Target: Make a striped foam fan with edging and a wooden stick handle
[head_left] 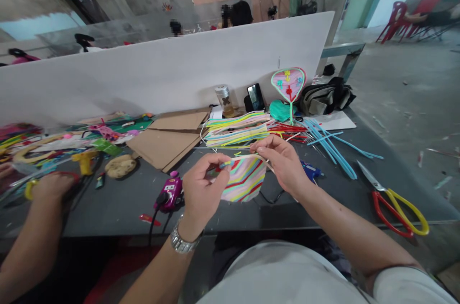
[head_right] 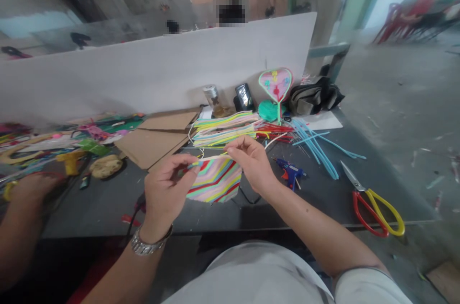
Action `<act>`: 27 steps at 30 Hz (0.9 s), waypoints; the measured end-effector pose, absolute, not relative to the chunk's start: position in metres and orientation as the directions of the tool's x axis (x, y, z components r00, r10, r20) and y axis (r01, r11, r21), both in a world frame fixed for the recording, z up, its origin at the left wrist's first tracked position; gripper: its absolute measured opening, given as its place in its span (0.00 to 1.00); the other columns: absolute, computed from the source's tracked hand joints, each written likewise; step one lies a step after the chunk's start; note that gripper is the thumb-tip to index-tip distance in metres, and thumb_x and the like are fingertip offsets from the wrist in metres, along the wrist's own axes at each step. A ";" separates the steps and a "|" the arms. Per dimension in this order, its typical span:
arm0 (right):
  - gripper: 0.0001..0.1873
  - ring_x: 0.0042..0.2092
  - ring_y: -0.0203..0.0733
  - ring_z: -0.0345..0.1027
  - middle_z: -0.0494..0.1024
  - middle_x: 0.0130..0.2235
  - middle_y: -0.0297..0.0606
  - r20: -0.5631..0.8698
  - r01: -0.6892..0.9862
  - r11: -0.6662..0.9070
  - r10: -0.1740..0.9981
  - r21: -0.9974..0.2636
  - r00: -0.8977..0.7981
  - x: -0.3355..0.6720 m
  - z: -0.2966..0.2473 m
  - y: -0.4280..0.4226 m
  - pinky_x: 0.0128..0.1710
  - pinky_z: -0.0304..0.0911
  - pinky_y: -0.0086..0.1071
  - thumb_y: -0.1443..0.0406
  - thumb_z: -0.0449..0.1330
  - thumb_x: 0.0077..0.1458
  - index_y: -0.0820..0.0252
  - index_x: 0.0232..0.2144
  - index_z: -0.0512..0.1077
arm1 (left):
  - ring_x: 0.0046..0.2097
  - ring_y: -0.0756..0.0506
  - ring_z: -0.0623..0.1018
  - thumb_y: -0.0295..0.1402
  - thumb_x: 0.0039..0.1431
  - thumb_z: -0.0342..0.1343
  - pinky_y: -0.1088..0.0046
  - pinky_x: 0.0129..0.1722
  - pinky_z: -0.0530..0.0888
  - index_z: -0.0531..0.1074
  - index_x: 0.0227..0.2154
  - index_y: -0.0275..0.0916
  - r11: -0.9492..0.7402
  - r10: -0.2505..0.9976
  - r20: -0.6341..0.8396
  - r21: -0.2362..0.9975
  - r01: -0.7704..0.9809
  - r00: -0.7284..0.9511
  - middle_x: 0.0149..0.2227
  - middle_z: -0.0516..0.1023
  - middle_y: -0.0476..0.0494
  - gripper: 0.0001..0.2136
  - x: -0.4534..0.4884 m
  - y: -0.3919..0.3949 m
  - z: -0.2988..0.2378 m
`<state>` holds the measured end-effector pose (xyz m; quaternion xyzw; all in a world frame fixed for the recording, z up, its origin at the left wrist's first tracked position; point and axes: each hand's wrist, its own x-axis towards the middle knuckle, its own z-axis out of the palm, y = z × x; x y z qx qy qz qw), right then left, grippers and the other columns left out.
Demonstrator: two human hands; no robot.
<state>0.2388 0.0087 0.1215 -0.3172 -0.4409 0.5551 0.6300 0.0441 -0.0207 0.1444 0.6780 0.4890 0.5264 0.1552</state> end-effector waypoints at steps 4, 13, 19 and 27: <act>0.05 0.44 0.43 0.74 0.81 0.39 0.37 0.404 -0.211 0.421 0.907 -0.882 0.121 0.246 0.104 0.009 0.49 0.68 0.38 0.61 0.68 0.57 0.55 0.34 0.78 | 0.35 0.49 0.80 0.32 0.55 0.64 0.76 0.35 0.74 0.81 0.35 0.40 -0.407 0.868 0.488 0.800 0.440 -0.086 0.34 0.84 0.49 0.05 0.037 -0.013 0.139; 0.11 0.47 0.44 0.76 0.80 0.43 0.40 0.750 0.279 0.711 0.659 -0.645 0.055 0.260 0.081 0.002 0.48 0.72 0.40 0.70 0.60 0.66 0.52 0.46 0.79 | 0.37 0.49 0.78 0.33 0.56 0.68 0.75 0.39 0.73 0.81 0.37 0.39 -0.357 0.903 0.397 0.906 0.227 -0.164 0.36 0.81 0.48 0.06 0.020 0.000 0.126; 0.14 0.44 0.41 0.77 0.79 0.42 0.41 0.799 0.380 0.744 0.601 -0.550 -0.020 0.256 0.077 0.001 0.42 0.74 0.35 0.71 0.59 0.67 0.53 0.48 0.80 | 0.35 0.50 0.75 0.32 0.50 0.71 0.77 0.36 0.72 0.81 0.35 0.38 -0.297 0.930 0.299 0.954 0.045 -0.213 0.33 0.79 0.49 0.09 0.021 0.001 0.128; 0.13 0.43 0.41 0.77 0.79 0.41 0.40 0.762 0.368 0.728 0.643 -0.579 -0.075 0.251 0.076 -0.001 0.44 0.75 0.36 0.70 0.58 0.67 0.53 0.49 0.79 | 0.32 0.51 0.74 0.32 0.40 0.73 0.78 0.32 0.71 0.80 0.31 0.38 -0.198 0.945 0.164 0.976 -0.095 -0.282 0.30 0.77 0.51 0.13 0.029 -0.005 0.128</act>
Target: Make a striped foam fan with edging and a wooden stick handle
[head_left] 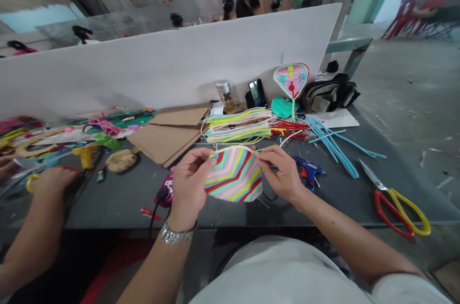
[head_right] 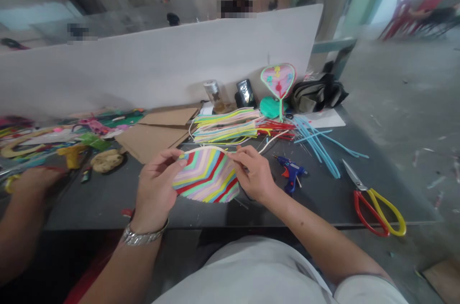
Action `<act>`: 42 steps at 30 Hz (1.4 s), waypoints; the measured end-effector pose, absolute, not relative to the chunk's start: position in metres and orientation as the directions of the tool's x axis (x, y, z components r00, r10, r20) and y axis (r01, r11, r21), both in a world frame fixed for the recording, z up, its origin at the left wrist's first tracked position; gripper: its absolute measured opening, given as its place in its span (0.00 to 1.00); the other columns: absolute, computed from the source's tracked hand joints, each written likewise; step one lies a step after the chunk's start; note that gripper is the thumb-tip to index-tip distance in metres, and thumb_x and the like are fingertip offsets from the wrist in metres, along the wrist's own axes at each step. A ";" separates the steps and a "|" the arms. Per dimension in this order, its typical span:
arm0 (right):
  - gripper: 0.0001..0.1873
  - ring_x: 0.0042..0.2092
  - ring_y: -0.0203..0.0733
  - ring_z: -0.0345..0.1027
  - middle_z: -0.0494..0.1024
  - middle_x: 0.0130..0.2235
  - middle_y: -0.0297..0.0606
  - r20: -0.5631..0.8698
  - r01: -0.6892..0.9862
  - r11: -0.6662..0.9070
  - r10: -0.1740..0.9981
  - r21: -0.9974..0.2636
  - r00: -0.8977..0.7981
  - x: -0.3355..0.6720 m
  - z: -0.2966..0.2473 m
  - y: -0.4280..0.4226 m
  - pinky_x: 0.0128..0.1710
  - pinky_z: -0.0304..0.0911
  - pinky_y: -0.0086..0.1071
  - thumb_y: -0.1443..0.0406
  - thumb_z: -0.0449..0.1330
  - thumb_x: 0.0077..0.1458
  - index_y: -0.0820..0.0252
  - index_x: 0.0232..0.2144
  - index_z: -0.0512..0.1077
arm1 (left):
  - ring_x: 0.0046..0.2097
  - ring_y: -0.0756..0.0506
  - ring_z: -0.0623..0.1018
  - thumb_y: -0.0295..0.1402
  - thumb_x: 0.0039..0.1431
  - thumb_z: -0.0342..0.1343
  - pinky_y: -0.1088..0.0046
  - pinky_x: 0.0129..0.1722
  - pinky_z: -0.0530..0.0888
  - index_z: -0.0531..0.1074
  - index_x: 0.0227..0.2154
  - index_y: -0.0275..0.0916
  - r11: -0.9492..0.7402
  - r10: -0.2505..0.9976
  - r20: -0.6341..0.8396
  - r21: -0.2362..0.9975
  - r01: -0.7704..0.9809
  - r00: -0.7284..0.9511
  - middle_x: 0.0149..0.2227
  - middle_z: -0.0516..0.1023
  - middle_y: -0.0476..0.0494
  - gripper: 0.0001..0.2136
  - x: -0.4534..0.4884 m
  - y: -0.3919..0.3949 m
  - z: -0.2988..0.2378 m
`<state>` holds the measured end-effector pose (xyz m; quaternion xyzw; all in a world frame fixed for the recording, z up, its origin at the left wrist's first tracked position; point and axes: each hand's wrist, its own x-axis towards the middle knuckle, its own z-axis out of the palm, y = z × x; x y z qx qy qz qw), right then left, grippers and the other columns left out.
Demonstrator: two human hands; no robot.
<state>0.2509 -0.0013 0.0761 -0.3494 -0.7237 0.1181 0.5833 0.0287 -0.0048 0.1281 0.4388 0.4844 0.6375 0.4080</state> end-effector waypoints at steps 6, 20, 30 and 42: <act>0.12 0.40 0.41 0.75 0.81 0.42 0.41 0.659 0.340 0.637 0.750 -0.692 -0.065 0.245 0.065 -0.011 0.38 0.73 0.35 0.67 0.59 0.67 0.54 0.49 0.78 | 0.32 0.50 0.75 0.35 0.38 0.73 0.75 0.33 0.73 0.77 0.31 0.38 -0.056 0.947 -0.024 0.970 -0.238 -0.320 0.30 0.78 0.51 0.16 0.022 -0.011 0.110; 0.22 0.50 0.50 0.78 0.81 0.51 0.47 0.154 0.621 0.415 0.890 -0.665 -0.429 0.230 -0.002 -0.063 0.45 0.74 0.39 0.70 0.60 0.59 0.59 0.57 0.72 | 0.39 0.48 0.80 0.41 0.39 0.77 0.72 0.40 0.76 0.76 0.40 0.38 0.158 0.739 -0.399 0.886 -0.435 -0.542 0.41 0.81 0.47 0.25 -0.008 -0.082 0.020; 0.16 0.46 0.48 0.78 0.81 0.45 0.46 0.182 0.678 0.453 0.882 -0.579 -0.434 0.246 -0.009 -0.055 0.44 0.73 0.38 0.72 0.54 0.64 0.59 0.51 0.75 | 0.40 0.41 0.82 0.41 0.60 0.64 0.59 0.46 0.78 0.64 0.69 0.38 0.244 0.969 -0.165 0.742 0.625 -0.183 0.45 0.83 0.39 0.35 -0.048 -0.100 0.022; 0.11 0.41 0.46 0.76 0.80 0.39 0.43 0.207 0.672 0.490 0.864 -0.556 -0.459 0.240 0.003 -0.060 0.40 0.69 0.37 0.69 0.53 0.70 0.59 0.47 0.76 | 0.50 0.35 0.74 0.29 0.69 0.51 0.55 0.50 0.75 0.71 0.61 0.32 -0.277 0.960 0.115 0.263 0.924 0.255 0.52 0.75 0.30 0.20 -0.009 -0.049 0.014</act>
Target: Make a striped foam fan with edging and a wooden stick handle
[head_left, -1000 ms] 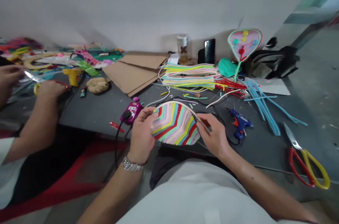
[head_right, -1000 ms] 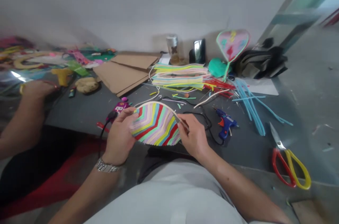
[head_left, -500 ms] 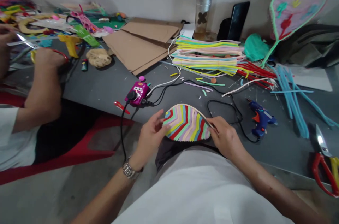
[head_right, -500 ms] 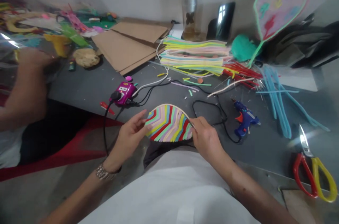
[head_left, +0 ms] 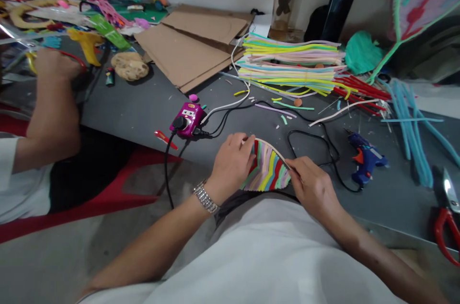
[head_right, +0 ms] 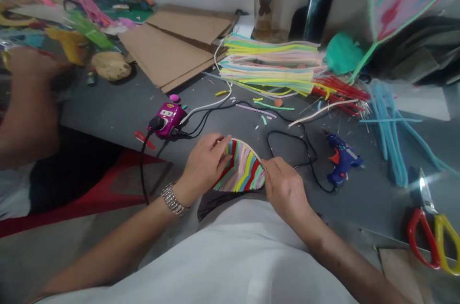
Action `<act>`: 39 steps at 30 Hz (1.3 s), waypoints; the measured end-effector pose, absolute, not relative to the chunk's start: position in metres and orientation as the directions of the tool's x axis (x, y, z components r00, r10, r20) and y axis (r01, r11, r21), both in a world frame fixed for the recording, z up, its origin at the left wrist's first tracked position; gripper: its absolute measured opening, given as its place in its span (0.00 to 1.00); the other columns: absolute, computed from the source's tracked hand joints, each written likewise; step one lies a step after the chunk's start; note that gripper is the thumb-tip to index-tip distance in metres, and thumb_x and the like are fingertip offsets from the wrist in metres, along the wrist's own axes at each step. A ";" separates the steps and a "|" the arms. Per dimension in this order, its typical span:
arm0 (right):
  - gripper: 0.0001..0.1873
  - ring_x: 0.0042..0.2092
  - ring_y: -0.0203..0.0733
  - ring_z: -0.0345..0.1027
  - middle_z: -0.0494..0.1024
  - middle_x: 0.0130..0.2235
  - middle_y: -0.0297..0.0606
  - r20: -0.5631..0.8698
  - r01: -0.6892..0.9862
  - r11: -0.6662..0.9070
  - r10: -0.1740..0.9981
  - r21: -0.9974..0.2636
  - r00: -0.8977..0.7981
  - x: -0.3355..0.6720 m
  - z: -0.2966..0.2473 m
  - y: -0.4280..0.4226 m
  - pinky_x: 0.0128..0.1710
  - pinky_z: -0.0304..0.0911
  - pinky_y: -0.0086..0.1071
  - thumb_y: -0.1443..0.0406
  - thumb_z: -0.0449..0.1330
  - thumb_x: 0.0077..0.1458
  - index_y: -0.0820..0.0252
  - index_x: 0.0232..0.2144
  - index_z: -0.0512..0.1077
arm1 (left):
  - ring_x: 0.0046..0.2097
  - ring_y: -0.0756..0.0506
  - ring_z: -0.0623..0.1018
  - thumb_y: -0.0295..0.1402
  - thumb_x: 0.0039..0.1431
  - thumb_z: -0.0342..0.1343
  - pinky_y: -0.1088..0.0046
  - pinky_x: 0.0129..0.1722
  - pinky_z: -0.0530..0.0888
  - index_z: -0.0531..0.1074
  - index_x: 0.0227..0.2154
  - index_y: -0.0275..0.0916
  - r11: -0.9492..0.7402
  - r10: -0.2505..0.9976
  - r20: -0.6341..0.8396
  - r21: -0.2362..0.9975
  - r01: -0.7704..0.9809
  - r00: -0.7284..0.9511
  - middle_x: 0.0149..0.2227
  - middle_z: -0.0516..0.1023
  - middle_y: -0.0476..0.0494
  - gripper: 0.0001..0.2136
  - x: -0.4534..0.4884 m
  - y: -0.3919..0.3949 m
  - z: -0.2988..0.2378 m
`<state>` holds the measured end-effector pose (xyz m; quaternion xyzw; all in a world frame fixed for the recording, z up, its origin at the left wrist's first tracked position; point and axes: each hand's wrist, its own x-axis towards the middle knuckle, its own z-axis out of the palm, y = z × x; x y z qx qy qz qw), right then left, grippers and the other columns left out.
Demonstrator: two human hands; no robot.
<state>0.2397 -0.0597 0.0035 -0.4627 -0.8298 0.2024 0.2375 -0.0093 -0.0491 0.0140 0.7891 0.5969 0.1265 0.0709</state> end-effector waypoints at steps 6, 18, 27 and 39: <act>0.12 0.40 0.46 0.75 0.80 0.39 0.43 0.196 0.664 0.513 0.847 -0.544 -0.493 0.236 0.006 -0.064 0.41 0.68 0.39 0.71 0.53 0.70 0.59 0.45 0.76 | 0.55 0.32 0.72 0.29 0.71 0.48 0.54 0.46 0.72 0.71 0.61 0.32 -0.278 0.960 0.001 0.099 0.956 0.279 0.58 0.74 0.29 0.19 0.004 -0.045 0.022; 0.14 0.38 0.46 0.73 0.79 0.36 0.43 0.193 0.676 0.555 0.822 -0.486 -0.536 0.234 0.001 -0.064 0.38 0.63 0.39 0.71 0.51 0.71 0.58 0.42 0.77 | 0.51 0.33 0.73 0.35 0.73 0.47 0.55 0.46 0.71 0.68 0.62 0.32 -0.260 0.965 -0.012 0.104 0.960 0.263 0.52 0.75 0.29 0.20 0.020 -0.052 0.027; 0.13 0.40 0.46 0.73 0.80 0.39 0.44 0.204 0.668 0.578 0.807 -0.469 -0.554 0.235 -0.002 -0.063 0.39 0.65 0.39 0.71 0.52 0.71 0.59 0.45 0.76 | 0.48 0.35 0.72 0.36 0.72 0.52 0.55 0.49 0.72 0.72 0.51 0.34 -0.244 0.970 0.035 0.161 0.956 0.242 0.46 0.74 0.32 0.13 0.026 -0.049 0.022; 0.12 0.39 0.47 0.72 0.78 0.38 0.43 0.297 0.632 0.651 0.756 -0.420 -0.583 0.242 -0.017 -0.061 0.38 0.66 0.38 0.70 0.54 0.69 0.63 0.50 0.75 | 0.52 0.35 0.72 0.32 0.74 0.46 0.55 0.56 0.68 0.72 0.48 0.34 -0.172 0.983 0.092 0.141 0.975 0.161 0.49 0.73 0.33 0.11 0.036 -0.048 0.009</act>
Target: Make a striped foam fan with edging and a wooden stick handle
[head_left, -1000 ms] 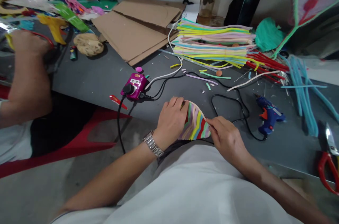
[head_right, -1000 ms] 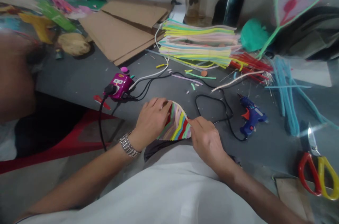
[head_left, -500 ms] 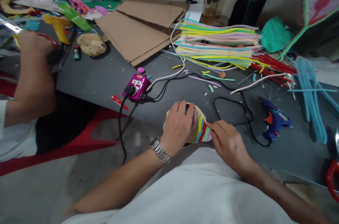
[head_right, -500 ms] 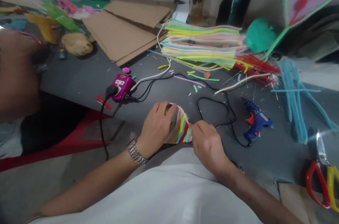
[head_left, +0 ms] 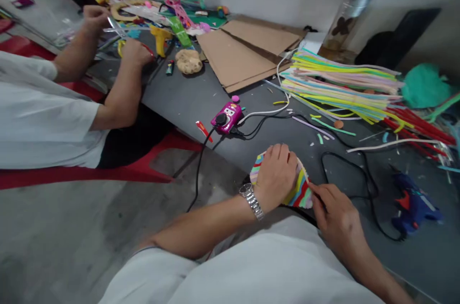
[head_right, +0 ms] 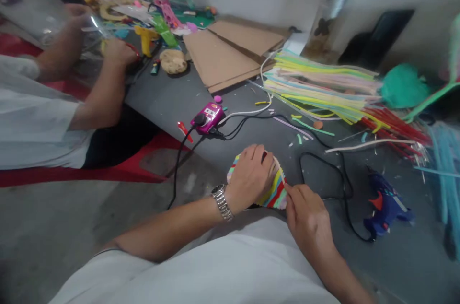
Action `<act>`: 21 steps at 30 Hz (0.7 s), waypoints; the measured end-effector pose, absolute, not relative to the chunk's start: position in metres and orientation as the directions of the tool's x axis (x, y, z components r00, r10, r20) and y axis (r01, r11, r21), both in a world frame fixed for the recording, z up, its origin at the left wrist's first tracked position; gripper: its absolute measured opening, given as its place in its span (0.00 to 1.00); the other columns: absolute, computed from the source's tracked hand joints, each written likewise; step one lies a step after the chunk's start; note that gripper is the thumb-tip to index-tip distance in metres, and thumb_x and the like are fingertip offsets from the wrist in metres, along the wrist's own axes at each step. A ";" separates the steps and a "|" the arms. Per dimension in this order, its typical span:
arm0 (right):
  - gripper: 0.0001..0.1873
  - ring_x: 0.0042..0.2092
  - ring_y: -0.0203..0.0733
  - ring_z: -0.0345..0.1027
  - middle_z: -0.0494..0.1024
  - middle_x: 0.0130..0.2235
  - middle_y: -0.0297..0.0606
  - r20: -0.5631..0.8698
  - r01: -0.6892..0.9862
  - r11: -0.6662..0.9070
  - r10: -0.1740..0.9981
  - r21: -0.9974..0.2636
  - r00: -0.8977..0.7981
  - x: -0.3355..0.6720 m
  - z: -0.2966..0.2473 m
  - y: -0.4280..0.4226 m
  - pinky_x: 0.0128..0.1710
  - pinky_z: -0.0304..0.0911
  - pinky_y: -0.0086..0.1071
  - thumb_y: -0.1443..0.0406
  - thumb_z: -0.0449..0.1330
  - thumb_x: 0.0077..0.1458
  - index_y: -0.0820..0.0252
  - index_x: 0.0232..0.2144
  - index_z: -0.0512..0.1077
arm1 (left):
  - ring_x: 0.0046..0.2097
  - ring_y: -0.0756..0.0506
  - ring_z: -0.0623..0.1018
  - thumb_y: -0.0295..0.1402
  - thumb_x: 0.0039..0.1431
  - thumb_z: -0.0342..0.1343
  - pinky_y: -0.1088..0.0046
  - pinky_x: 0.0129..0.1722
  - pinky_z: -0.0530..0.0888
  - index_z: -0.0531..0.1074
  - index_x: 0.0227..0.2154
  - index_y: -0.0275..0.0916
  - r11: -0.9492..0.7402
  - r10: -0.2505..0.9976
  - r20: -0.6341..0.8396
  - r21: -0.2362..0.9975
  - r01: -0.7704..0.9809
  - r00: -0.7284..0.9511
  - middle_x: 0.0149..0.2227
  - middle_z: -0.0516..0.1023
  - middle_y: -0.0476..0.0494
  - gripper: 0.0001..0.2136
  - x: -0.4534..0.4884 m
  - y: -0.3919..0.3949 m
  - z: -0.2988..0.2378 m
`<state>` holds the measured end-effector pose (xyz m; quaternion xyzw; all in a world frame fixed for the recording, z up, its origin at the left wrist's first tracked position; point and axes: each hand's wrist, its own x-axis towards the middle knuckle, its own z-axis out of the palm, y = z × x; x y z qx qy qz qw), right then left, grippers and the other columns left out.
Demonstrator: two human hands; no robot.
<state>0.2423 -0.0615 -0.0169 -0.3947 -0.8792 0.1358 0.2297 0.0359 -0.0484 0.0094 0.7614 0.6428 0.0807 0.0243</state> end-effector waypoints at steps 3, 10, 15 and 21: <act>0.11 0.39 0.47 0.72 0.78 0.39 0.43 0.300 0.639 0.664 0.747 -0.390 -0.593 0.242 -0.017 -0.061 0.38 0.65 0.38 0.70 0.54 0.69 0.63 0.48 0.75 | 0.54 0.35 0.72 0.31 0.74 0.47 0.54 0.59 0.67 0.72 0.50 0.33 -0.168 0.983 0.101 0.130 0.977 0.156 0.51 0.74 0.32 0.11 0.037 -0.050 0.009; 0.13 0.40 0.47 0.72 0.78 0.40 0.44 0.309 0.650 0.670 0.742 -0.358 -0.595 0.241 -0.016 -0.063 0.39 0.64 0.39 0.71 0.54 0.69 0.63 0.51 0.74 | 0.53 0.35 0.72 0.33 0.75 0.45 0.55 0.54 0.69 0.71 0.53 0.33 -0.144 0.985 0.120 0.135 0.980 0.128 0.52 0.74 0.31 0.14 0.038 -0.053 0.001; 0.13 0.39 0.48 0.72 0.78 0.39 0.43 0.320 0.662 0.655 0.755 -0.364 -0.572 0.236 -0.013 -0.065 0.38 0.64 0.39 0.72 0.54 0.68 0.64 0.50 0.74 | 0.53 0.34 0.72 0.36 0.74 0.47 0.54 0.53 0.70 0.71 0.51 0.35 -0.148 0.982 0.140 0.151 0.977 0.127 0.51 0.73 0.31 0.13 0.036 -0.053 0.000; 0.12 0.39 0.49 0.73 0.78 0.37 0.43 0.310 0.697 0.602 0.798 -0.390 -0.517 0.230 -0.007 -0.069 0.38 0.65 0.39 0.73 0.54 0.66 0.64 0.47 0.75 | 0.52 0.33 0.71 0.36 0.72 0.50 0.54 0.51 0.70 0.71 0.51 0.35 -0.180 0.980 0.107 0.124 0.976 0.168 0.51 0.73 0.31 0.13 0.033 -0.052 0.003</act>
